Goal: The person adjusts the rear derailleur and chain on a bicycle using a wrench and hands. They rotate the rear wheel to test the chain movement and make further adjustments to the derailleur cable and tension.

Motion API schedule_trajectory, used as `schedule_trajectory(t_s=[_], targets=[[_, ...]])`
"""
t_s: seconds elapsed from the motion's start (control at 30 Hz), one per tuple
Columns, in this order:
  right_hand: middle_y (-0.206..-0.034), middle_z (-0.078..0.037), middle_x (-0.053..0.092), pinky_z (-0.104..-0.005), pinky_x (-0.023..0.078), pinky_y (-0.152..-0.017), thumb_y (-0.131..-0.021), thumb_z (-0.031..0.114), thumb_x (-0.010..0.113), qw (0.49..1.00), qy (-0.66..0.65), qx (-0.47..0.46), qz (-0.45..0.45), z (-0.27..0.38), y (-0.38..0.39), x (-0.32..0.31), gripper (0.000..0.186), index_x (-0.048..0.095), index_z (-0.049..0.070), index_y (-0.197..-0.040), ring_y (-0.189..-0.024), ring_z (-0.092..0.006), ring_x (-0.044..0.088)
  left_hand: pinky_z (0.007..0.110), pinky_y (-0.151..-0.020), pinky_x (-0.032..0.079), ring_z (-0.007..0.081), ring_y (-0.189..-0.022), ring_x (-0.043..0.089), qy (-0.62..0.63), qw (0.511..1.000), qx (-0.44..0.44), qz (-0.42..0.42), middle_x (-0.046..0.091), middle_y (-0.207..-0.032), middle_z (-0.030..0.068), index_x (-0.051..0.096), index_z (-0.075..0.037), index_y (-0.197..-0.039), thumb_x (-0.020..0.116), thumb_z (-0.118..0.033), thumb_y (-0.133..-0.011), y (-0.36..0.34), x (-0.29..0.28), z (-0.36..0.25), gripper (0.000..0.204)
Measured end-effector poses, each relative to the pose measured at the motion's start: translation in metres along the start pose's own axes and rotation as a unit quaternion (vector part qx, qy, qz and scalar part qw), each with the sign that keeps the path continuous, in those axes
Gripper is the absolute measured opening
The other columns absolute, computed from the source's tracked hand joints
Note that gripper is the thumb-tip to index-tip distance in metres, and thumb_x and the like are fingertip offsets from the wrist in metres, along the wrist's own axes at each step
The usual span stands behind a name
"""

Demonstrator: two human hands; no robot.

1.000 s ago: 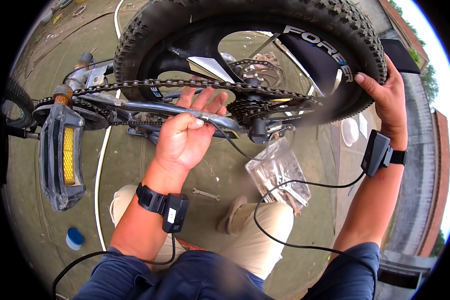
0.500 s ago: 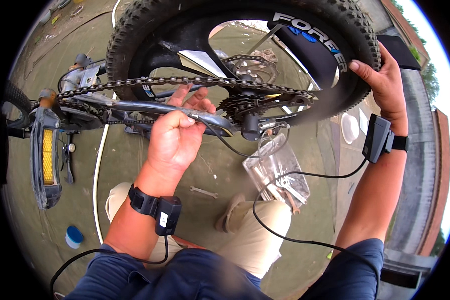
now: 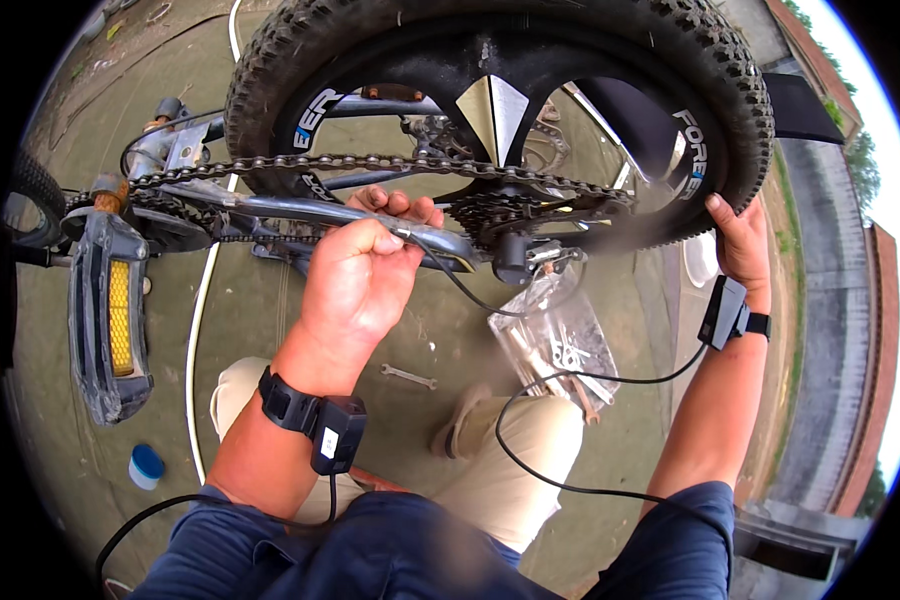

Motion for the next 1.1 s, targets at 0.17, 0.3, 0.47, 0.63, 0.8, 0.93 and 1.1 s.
schedule_trajectory(t_s=[0.17, 0.3, 0.47, 0.63, 0.8, 0.93, 1.1], targets=[[-0.141, -0.010, 0.055, -0.0365, 0.036, -0.112, -0.090, 0.022, 0.075, 0.999, -0.005, 0.032, -0.002, -0.008, 0.003, 0.004, 0.070, 0.042, -0.002, -0.146, -0.130, -0.0216, 0.051, 0.050, -0.109, 0.044, 0.0327, -0.111, 0.058, 0.003, 1.000, 0.000, 0.006, 0.056, -0.098, 0.0086, 0.051, -0.006, -0.095, 0.046, 0.013, -0.069, -0.001, 0.003, -0.001, 0.032], [-0.141, -0.010, 0.055, -0.0369, 0.035, -0.113, -0.089, 0.022, 0.075, 0.999, -0.014, 0.028, -0.001, -0.012, 0.001, 0.001, 0.070, 0.043, -0.002, -0.146, -0.131, -0.0219, 0.050, 0.050, -0.110, 0.043, 0.0323, -0.111, 0.058, -0.002, 1.000, -0.001, 0.009, 0.056, -0.096, 0.0081, 0.051, -0.006, -0.095, 0.046, 0.013, -0.069, 0.000, 0.005, 0.000, 0.032], [-0.142, -0.010, 0.054, -0.0374, 0.033, -0.115, -0.089, 0.030, 0.076, 0.999, 0.018, 0.027, -0.007, -0.016, 0.001, -0.001, 0.074, 0.040, 0.000, -0.147, -0.133, -0.0226, 0.049, 0.051, -0.111, 0.042, 0.0316, -0.113, 0.056, -0.020, 1.000, 0.002, 0.021, 0.056, -0.094, 0.0070, 0.051, -0.007, -0.095, 0.047, 0.012, -0.068, -0.004, 0.001, 0.001, 0.033], [-0.142, -0.011, 0.055, -0.0359, 0.034, -0.113, -0.085, 0.025, 0.079, 0.999, 0.010, -0.023, -0.020, -0.010, -0.001, 0.000, 0.075, 0.044, -0.003, -0.145, -0.132, -0.0214, 0.049, 0.049, -0.109, 0.043, 0.0325, -0.111, 0.058, -0.062, 0.997, -0.003, 0.041, 0.059, -0.090, 0.0040, 0.057, -0.008, -0.090, 0.049, 0.012, -0.067, -0.004, 0.003, -0.001, 0.031], [-0.138, -0.010, 0.058, -0.0344, 0.037, -0.110, -0.082, 0.024, 0.082, 0.999, 0.022, -0.028, -0.001, 0.004, -0.003, 0.007, 0.075, 0.047, -0.004, -0.143, -0.128, -0.0209, 0.052, 0.051, -0.115, 0.039, 0.0313, -0.115, 0.057, -0.078, 0.996, 0.006, -0.037, 0.061, -0.093, 0.0046, 0.059, -0.008, -0.094, 0.047, 0.013, -0.066, 0.001, -0.002, -0.003, 0.037], [-0.129, -0.007, 0.062, -0.0310, 0.042, -0.105, -0.076, 0.018, 0.086, 0.999, -0.014, 0.018, 0.030, 0.000, -0.005, 0.006, 0.074, 0.051, -0.004, -0.137, -0.118, -0.0155, 0.056, 0.049, -0.114, 0.041, 0.0311, -0.123, 0.055, -0.106, 0.985, -0.012, -0.133, 0.064, -0.100, 0.0056, 0.059, -0.008, -0.098, 0.048, 0.013, -0.067, 0.010, -0.003, -0.005, 0.039], [-0.109, -0.004, 0.065, -0.0298, 0.047, -0.094, -0.069, 0.006, 0.086, 0.995, 0.057, 0.068, 0.055, 0.002, -0.011, 0.002, 0.061, 0.059, 0.002, -0.124, -0.103, -0.0130, 0.058, 0.045, -0.107, 0.043, 0.0285, -0.125, 0.055, -0.180, 0.954, -0.049, -0.233, 0.063, -0.109, 0.0062, 0.060, -0.008, -0.105, 0.052, 0.006, -0.077, 0.028, 0.007, -0.005, 0.033]])
Point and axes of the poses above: each hand's wrist, its own y-axis away from the middle knuckle, its own x-axis out of the palm, z = x × y, the point moved 8 cm from there along -y, towards the middle knuckle
